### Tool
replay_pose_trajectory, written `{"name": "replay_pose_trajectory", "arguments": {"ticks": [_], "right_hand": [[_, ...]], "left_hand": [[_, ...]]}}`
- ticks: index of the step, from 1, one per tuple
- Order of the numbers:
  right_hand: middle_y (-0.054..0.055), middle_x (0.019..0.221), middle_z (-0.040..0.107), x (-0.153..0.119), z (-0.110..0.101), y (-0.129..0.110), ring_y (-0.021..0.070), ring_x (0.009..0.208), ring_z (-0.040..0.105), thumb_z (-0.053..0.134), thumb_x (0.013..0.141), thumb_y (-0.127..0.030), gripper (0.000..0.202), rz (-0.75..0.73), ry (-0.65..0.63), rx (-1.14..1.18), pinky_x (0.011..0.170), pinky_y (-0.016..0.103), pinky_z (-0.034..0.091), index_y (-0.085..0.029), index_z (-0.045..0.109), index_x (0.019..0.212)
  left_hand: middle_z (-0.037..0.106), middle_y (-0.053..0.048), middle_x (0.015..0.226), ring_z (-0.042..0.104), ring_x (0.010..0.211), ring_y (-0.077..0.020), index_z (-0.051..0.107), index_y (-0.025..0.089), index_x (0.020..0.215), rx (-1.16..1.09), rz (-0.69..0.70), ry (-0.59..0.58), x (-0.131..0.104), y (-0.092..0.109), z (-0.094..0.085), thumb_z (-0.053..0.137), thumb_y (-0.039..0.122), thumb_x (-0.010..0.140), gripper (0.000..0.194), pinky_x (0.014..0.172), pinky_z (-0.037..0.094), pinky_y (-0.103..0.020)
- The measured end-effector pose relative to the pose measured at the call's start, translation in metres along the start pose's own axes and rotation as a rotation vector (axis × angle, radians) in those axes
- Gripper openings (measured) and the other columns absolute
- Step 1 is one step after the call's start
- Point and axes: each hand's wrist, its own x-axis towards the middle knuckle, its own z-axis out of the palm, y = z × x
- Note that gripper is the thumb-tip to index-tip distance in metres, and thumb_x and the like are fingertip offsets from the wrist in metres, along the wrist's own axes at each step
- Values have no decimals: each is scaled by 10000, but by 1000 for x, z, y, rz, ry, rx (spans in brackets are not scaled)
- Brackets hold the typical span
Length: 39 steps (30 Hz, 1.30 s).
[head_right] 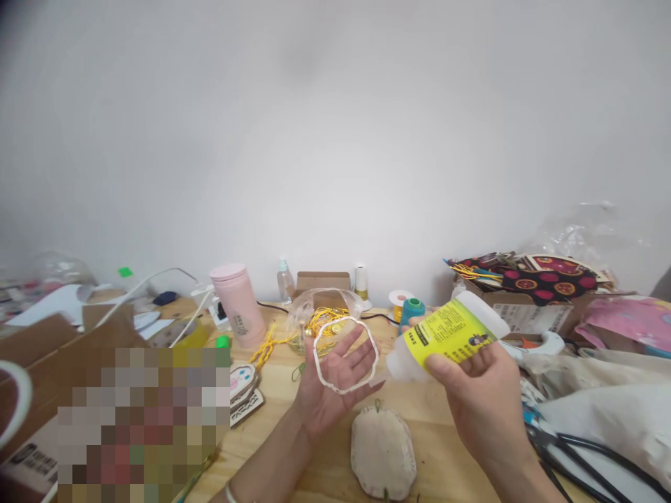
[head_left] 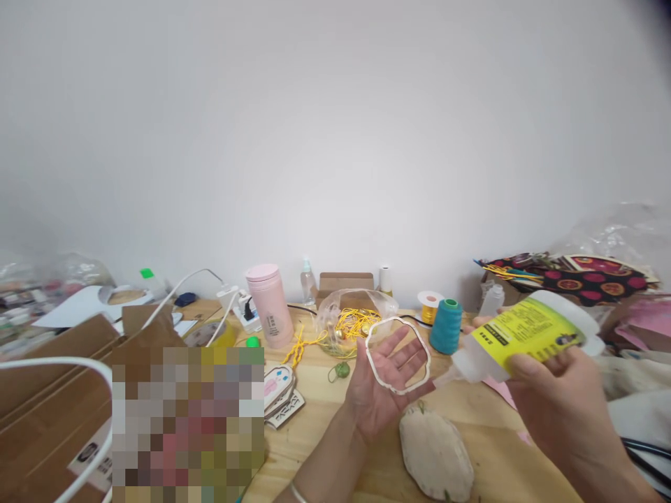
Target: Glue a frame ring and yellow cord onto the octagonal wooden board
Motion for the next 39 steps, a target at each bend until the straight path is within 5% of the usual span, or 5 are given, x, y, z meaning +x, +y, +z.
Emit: {"name": "replay_pose_trajectory", "arguments": {"ticks": [4,11,18,39], "right_hand": [[60,805,654,-1,1,5,245,773,608,712,482,-257,407,100,-2,99,645,327,524,-177,567,854],[61,854,637,-9,2,-1,219,760,605,694,542,-189,345,-156,32,-165,672,321,521,-170,579,867],[81,898,612,-11,1,-4,233,845,567,665,583,-145,353,-308,-161,-173,740,352,487,-174,550,915],[58,884,604,-14,0,-9,240,848,555,673,573,-163,337,-287,-253,-203,787,389,439,-208,561,888]], "left_hand": [[529,-144,1042,459,987,-239,439,109,1128,-17,-2,8,-1,0,3,263,615,705,682,811,365,-446],[530,-143,1031,480,965,-231,422,106,1141,-27,-13,11,-1,-1,6,273,602,713,672,792,392,-414],[541,-158,1018,485,996,-231,475,82,1082,-17,22,24,3,-3,7,375,589,684,652,851,361,-320],[552,-154,1005,519,946,-210,330,100,1209,13,49,89,2,-3,8,399,588,674,727,843,362,-312]]}}
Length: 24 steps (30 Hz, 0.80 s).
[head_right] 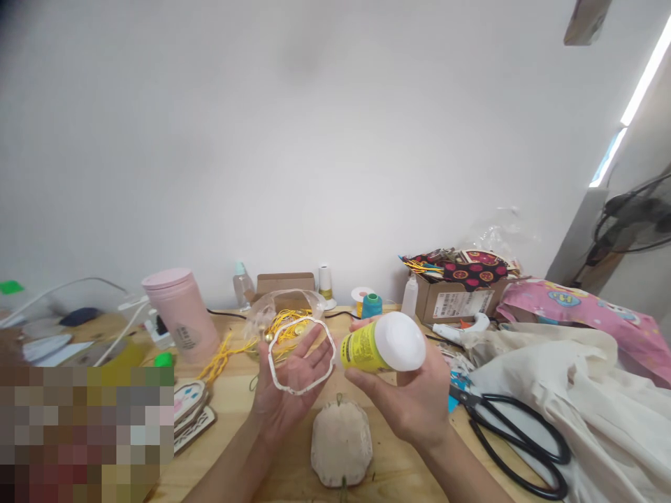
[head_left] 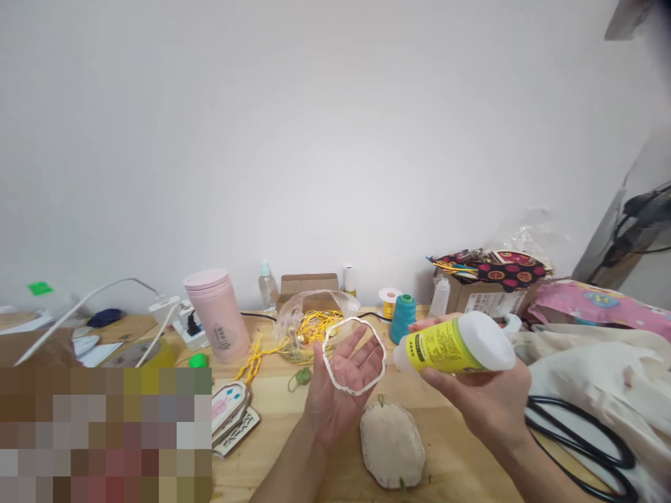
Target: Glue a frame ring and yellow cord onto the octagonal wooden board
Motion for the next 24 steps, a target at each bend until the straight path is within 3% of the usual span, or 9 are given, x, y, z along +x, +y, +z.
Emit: {"name": "replay_pose_trajectory", "arguments": {"ticks": [10,24], "right_hand": [[52,869,612,-4,-2,-2,238,822,567,678,563,-148,402,-51,-81,-46,724,358,476,-233,530,928],[72,868,614,-8,3,0,250,818,565,690,554,-202,407,-7,-29,-54,746,394,467,-210,524,925]], "left_hand": [[551,-154,1012,522,948,-215,373,100,1182,6,21,3,0,0,0,379,577,693,683,854,363,-326],[540,-147,1032,499,982,-226,428,99,1137,39,51,18,1,-3,2,450,570,657,673,879,345,-333]]}}
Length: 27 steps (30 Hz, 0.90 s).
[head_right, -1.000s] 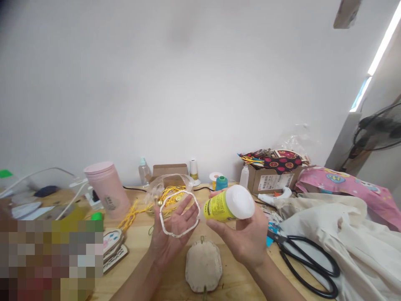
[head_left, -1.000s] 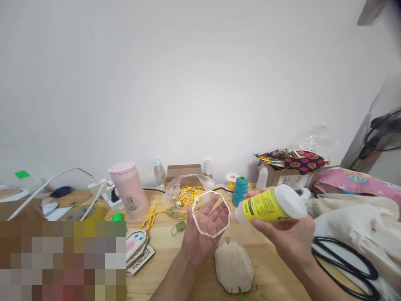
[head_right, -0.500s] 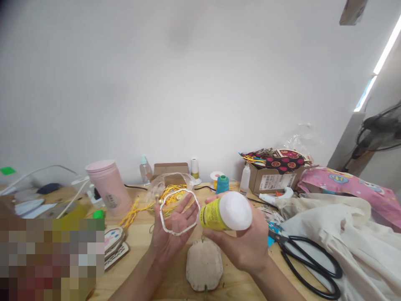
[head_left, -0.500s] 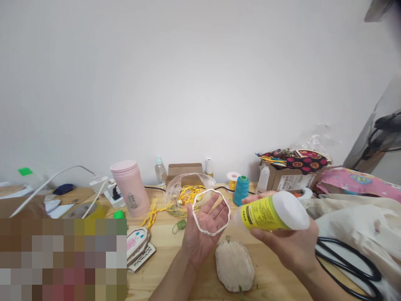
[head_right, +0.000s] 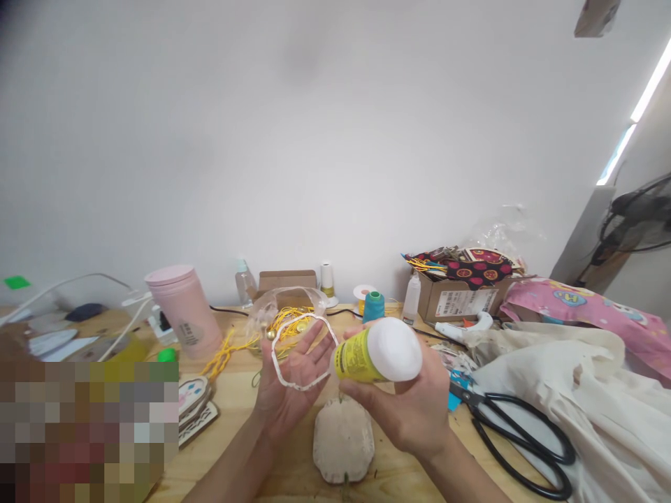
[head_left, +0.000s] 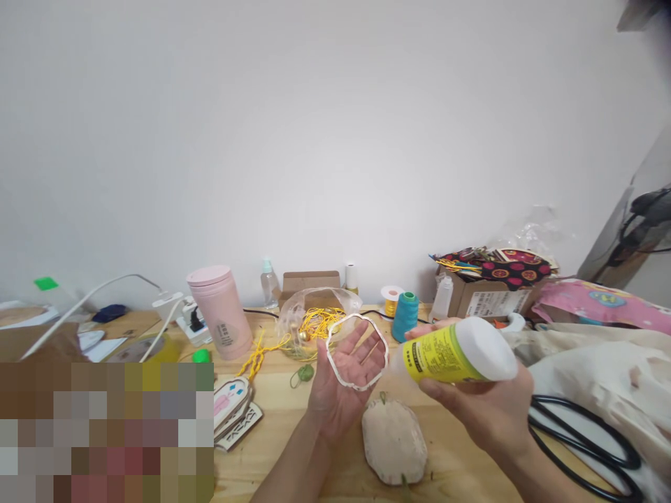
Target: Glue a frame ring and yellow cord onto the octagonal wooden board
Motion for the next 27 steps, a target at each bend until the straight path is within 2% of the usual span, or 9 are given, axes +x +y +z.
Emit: {"name": "replay_pose_trajectory", "arguments": {"ticks": [5,10,14,18,22,27], "right_hand": [[59,865,609,-1,1,-3,242,820,561,685,559,-188,392,-31,-78,-16,743,380,466,-213,529,918],[55,853,611,-1,2,-3,239,806,567,696,542,-200,418,-6,0,-15,728,373,473,-199,516,920],[53,855,611,-3,4,-4,241,810,569,691,551,-210,380,-21,-62,12,733,369,474,-209,541,900],[52,852,622,0,-1,-3,241,803,573,693,547,-179,394,-14,-15,-31,723,374,479,-217,544,909],[45,873,624,5,-6,-3,232,818,572,678,564,-142,368,-39,-32,-29,744,370,472,-218,554,901],[49,884,617,4,-4,-4,233,834,564,675,572,-150,367,-34,-24,-24,759,366,465,-221,549,909]], "left_hand": [[545,-140,1021,496,980,-230,470,96,1094,-1,-10,8,0,-1,0,433,569,668,638,890,329,-339],[541,-138,1036,497,981,-226,467,100,1096,10,-7,-16,1,-1,-2,457,558,660,633,891,326,-335],[547,-130,1033,488,995,-227,442,108,1123,10,-20,3,0,-2,-3,462,559,657,648,901,316,-347],[540,-138,1041,499,978,-220,444,103,1122,-8,-1,-1,0,-1,-2,456,550,667,638,876,347,-327],[546,-142,1028,503,974,-213,452,89,1110,-53,6,-40,1,0,-1,451,535,682,619,860,366,-308],[549,-143,1026,497,988,-215,451,92,1112,-52,9,-34,0,0,-2,451,534,682,616,866,364,-314]]}}
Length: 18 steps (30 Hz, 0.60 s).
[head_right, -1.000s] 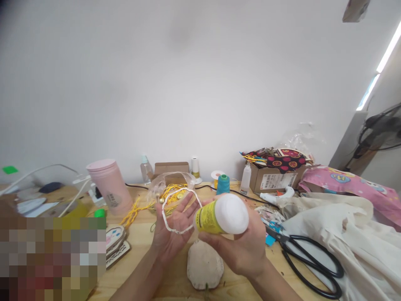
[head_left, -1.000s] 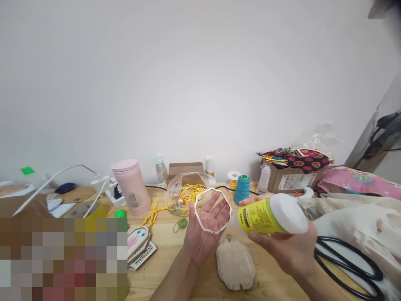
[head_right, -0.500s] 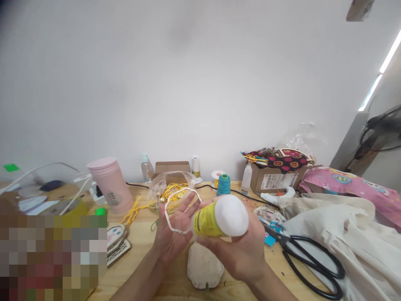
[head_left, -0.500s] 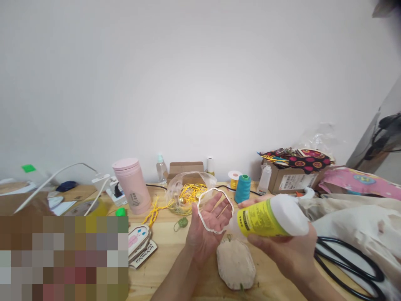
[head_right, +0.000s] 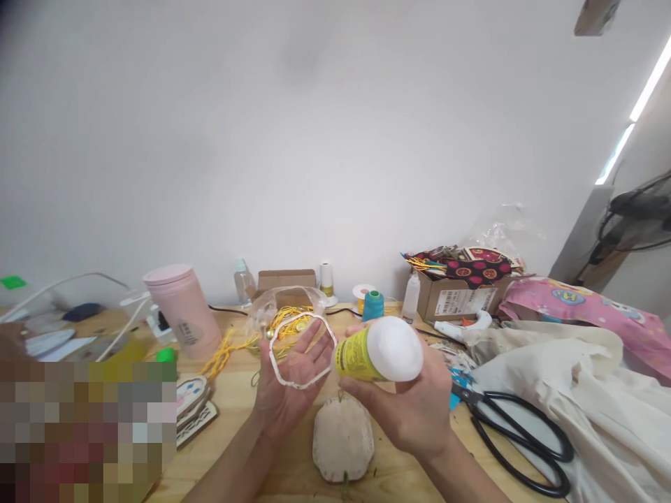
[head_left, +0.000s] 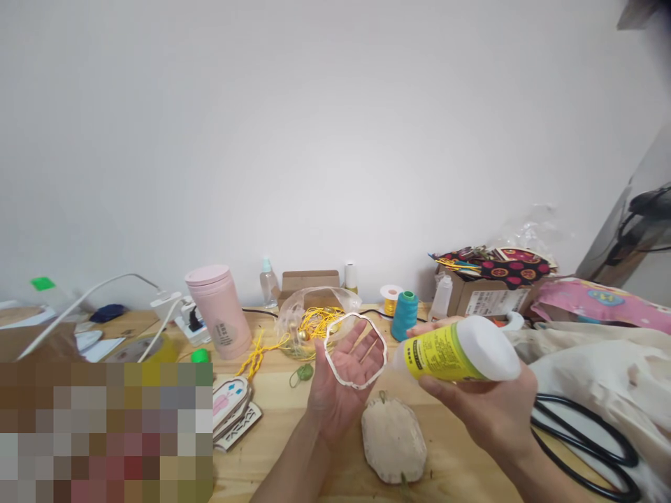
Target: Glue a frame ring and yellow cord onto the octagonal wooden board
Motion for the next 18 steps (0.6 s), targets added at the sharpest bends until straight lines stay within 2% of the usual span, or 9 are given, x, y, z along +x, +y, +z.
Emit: {"name": "replay_pose_trajectory", "arguments": {"ticks": [6,12,18], "right_hand": [[65,861,621,-1,0,0,242,800,573,689,555,-161,380,17,-14,-15,726,378,477,-205,543,902],[75,873,616,-2,2,4,242,828,565,682,577,-165,371,12,42,29,745,383,471,-184,538,919],[78,855,614,-5,6,5,249,801,574,694,562,-181,392,4,18,86,703,377,491,-194,541,922]], "left_hand": [[531,-148,1055,496,985,-221,456,90,1108,4,0,-1,0,-1,-1,437,548,681,626,864,365,-318],[545,-147,1025,500,984,-216,454,86,1108,-3,7,-8,0,-1,-1,447,539,681,622,869,363,-313],[542,-142,1037,498,985,-225,454,97,1112,31,-2,27,1,-1,0,461,565,653,655,881,349,-327]]}}
